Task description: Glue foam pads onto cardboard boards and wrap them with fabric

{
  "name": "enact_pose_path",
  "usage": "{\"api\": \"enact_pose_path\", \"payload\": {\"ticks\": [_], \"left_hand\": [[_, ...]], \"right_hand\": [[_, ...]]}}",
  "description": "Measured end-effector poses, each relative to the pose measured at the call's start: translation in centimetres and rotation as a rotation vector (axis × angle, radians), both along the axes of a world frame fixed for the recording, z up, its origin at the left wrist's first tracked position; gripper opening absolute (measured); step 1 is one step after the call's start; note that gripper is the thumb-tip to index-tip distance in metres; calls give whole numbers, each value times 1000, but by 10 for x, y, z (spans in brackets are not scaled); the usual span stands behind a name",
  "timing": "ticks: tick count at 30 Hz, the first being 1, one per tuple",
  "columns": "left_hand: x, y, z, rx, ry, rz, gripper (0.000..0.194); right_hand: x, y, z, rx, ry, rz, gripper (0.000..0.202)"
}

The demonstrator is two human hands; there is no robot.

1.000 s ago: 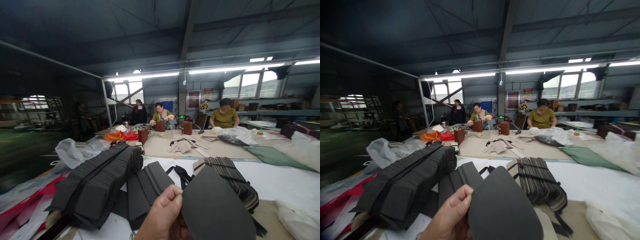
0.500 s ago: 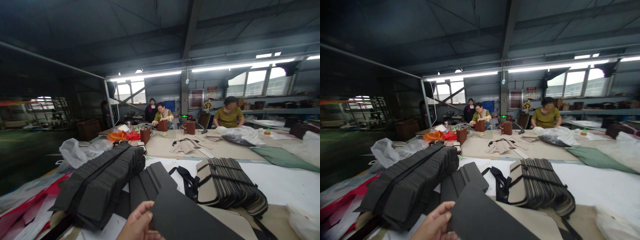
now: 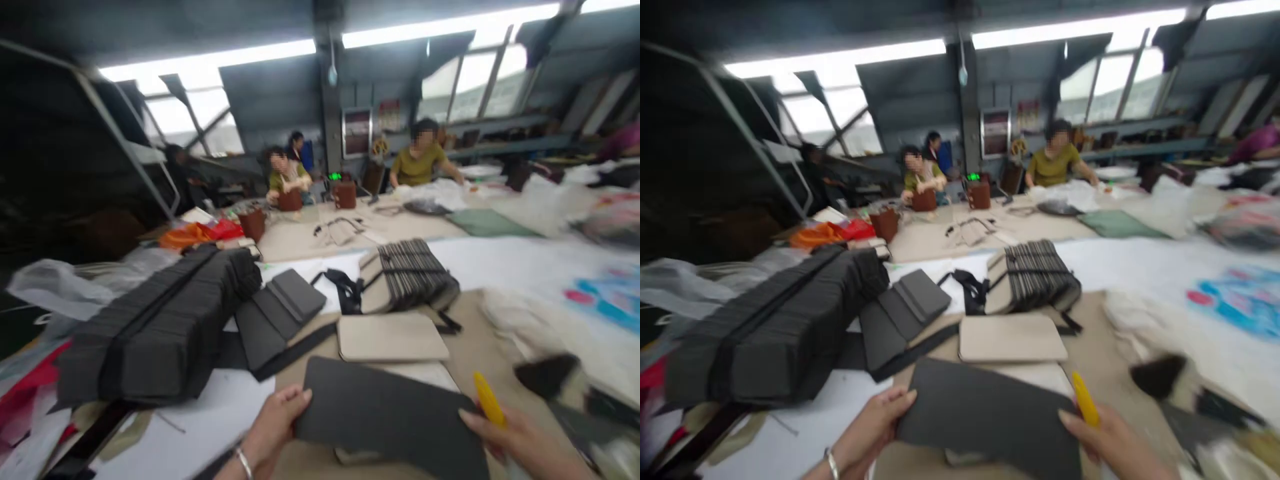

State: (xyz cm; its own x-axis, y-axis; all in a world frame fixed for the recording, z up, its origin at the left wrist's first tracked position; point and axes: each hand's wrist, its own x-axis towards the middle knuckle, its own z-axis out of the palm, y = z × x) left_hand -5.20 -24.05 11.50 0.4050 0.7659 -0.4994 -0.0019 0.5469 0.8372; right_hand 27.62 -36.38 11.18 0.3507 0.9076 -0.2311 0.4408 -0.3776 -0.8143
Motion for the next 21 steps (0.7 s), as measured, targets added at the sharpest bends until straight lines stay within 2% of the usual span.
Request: {"api": "enact_pose_path", "payload": {"ticks": [2, 5, 7, 9, 12, 16, 21], "left_hand": [[4, -15, -1, -60, 95, -17, 43], [3, -26, -17, -155, 209, -82, 41], [0, -30, -31, -145, 296, -138, 41], [1, -30, -43, -61, 378, -173, 42], [11, -22, -56, 59, 450, -169, 43], [32, -3, -73, 89, 532, -178, 41], [47, 16, -103, 133, 710, -221, 35]], "right_hand": [[3, -12, -2, -108, 26, 60, 40], [8, -21, -8, -221, 46, 72, 37], [9, -23, -13, -249, 2, 54, 35], [11, -21, -18, -250, -82, 44, 32], [19, -8, -28, -245, -231, 23, 26], [34, 23, -45, -314, -415, 9, 22], [49, 55, -71, -359, -542, -10, 23]]}}
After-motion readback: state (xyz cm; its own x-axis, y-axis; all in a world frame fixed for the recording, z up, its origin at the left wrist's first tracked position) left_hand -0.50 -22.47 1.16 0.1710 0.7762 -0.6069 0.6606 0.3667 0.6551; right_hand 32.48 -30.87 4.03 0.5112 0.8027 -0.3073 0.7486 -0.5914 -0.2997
